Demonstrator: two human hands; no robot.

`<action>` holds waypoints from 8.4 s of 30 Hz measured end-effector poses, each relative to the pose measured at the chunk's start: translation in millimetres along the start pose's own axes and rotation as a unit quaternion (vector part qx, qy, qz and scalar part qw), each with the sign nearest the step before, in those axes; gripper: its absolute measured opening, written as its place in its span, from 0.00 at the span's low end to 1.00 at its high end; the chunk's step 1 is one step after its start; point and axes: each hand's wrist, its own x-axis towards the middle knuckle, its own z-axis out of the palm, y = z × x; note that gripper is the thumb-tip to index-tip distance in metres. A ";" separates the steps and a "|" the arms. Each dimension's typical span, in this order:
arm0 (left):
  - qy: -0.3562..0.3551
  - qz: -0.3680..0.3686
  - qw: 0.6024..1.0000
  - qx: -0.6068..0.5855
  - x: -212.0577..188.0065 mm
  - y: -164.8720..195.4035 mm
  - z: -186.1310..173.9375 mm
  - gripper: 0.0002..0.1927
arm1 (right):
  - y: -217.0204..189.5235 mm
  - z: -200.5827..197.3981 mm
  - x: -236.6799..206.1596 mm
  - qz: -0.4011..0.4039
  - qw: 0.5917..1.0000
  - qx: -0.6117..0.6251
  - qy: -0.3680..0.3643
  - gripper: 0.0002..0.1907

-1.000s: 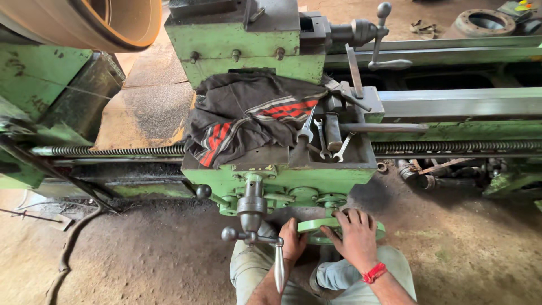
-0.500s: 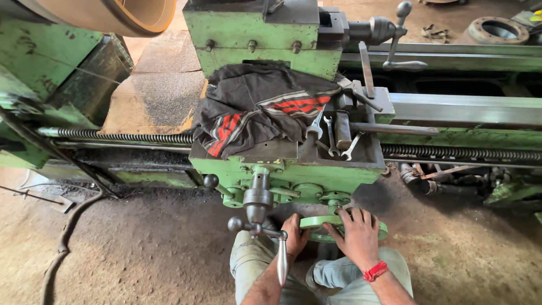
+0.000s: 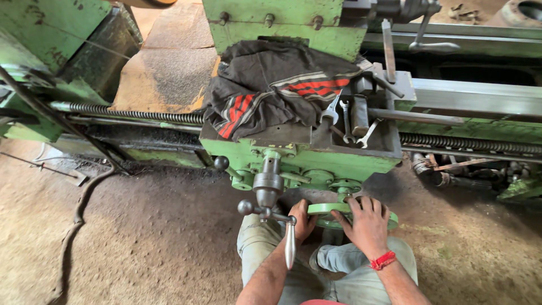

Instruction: The person sits on the floor and turns a green handwheel on a lathe machine to adjust its settings. The camera remains focused on the hands and the machine controls throughout the clip.

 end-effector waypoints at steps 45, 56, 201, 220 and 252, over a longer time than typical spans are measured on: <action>-0.076 0.045 0.990 0.107 1.5 -0.4 38.0 0.20 | 34.1 15.5 -6.8 -0.082 0.992 0.071 -0.069 0.28; -0.073 0.069 0.990 0.102 -0.6 -6.6 35.9 0.21 | 26.4 9.1 -10.7 -0.081 0.993 0.076 -0.034 0.26; -0.021 0.008 0.999 0.048 -31.0 -30.6 68.9 0.20 | 27.2 6.2 -10.4 -0.025 0.998 0.061 -0.006 0.23; -0.021 -0.021 0.998 0.047 -36.6 -37.8 70.0 0.20 | 20.7 7.5 -9.1 -0.025 0.998 0.054 -0.006 0.24; -0.054 -0.041 0.996 0.055 -30.8 -41.7 58.1 0.18 | 18.4 9.9 3.0 -0.071 0.991 0.098 -0.050 0.27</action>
